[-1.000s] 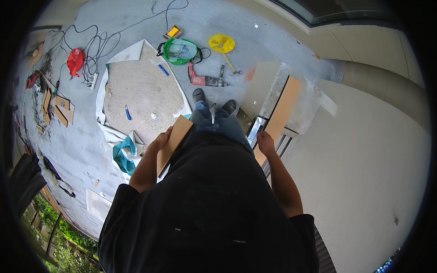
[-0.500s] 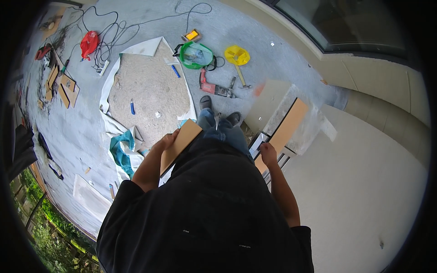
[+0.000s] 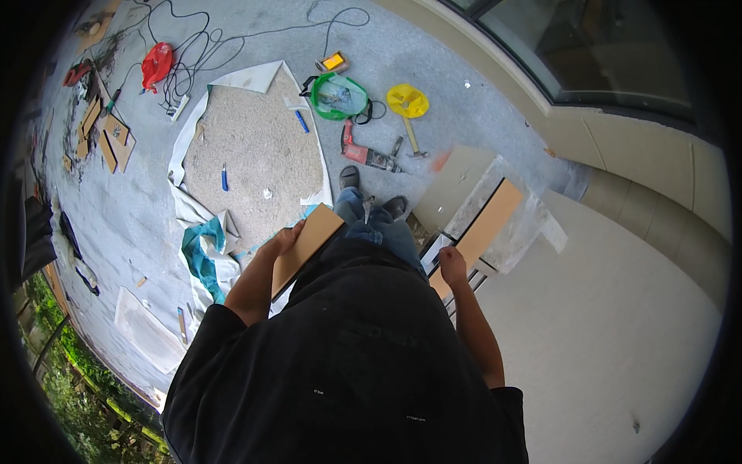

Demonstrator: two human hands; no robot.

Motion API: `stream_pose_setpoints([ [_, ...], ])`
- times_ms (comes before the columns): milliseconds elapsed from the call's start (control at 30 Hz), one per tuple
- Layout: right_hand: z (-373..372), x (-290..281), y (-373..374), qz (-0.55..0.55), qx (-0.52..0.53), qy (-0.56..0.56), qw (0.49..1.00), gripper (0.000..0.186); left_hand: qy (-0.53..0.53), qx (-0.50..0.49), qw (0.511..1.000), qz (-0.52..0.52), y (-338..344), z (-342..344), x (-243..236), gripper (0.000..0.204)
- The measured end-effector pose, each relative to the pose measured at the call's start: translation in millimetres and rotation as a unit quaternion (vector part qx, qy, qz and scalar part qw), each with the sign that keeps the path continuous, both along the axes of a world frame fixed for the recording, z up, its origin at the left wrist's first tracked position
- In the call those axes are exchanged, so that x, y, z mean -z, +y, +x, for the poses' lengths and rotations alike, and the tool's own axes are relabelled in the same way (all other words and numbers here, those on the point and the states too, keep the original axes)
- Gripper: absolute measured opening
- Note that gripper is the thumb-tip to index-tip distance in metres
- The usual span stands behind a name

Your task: The person measures a gap in a stone structure using a tape measure and a ruler, then handles a piece of composite wood tile, applies a small clip to it, and places the tile into the measured space.

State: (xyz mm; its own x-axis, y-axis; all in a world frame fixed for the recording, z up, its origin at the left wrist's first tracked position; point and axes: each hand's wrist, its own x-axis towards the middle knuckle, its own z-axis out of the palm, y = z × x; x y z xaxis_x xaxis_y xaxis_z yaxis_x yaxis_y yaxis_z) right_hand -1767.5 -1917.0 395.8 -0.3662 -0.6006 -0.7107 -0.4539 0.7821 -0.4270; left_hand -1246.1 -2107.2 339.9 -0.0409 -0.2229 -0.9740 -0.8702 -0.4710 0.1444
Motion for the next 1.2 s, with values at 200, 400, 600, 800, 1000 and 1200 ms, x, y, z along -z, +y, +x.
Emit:
stream_pose_setpoints([
  [200, 3, -5, -7, 0.010, -0.003, -0.012, 1.000, 0.028, 0.001, -0.014, 0.999, 0.040, -8, -5, -11, 0.105],
  [400, 0, -8, -8, 0.005, -0.003, -0.006, 1.000, 0.028, 0.010, -0.032, 0.998, 0.044, -12, -8, -19, 0.105],
  [600, 1, -7, -9, -0.002, -0.005, 0.004, 1.000, 0.027, 0.009, -0.043, 0.998, 0.043, -7, -6, -7, 0.104],
  [800, -3, 1, -3, -0.014, -0.019, 0.009, 1.000, 0.027, -0.003, -0.061, 0.998, 0.012, 1, -2, 5, 0.104],
  [1000, 1, -10, -9, 0.013, -0.004, 0.000, 1.000, 0.026, 0.008, -0.046, 0.999, 0.002, -1, -6, 2, 0.103],
  [1200, -1, -10, -6, 0.007, -0.012, 0.009, 1.000, 0.028, 0.014, -0.051, 0.998, -0.019, -2, -9, -2, 0.102],
])
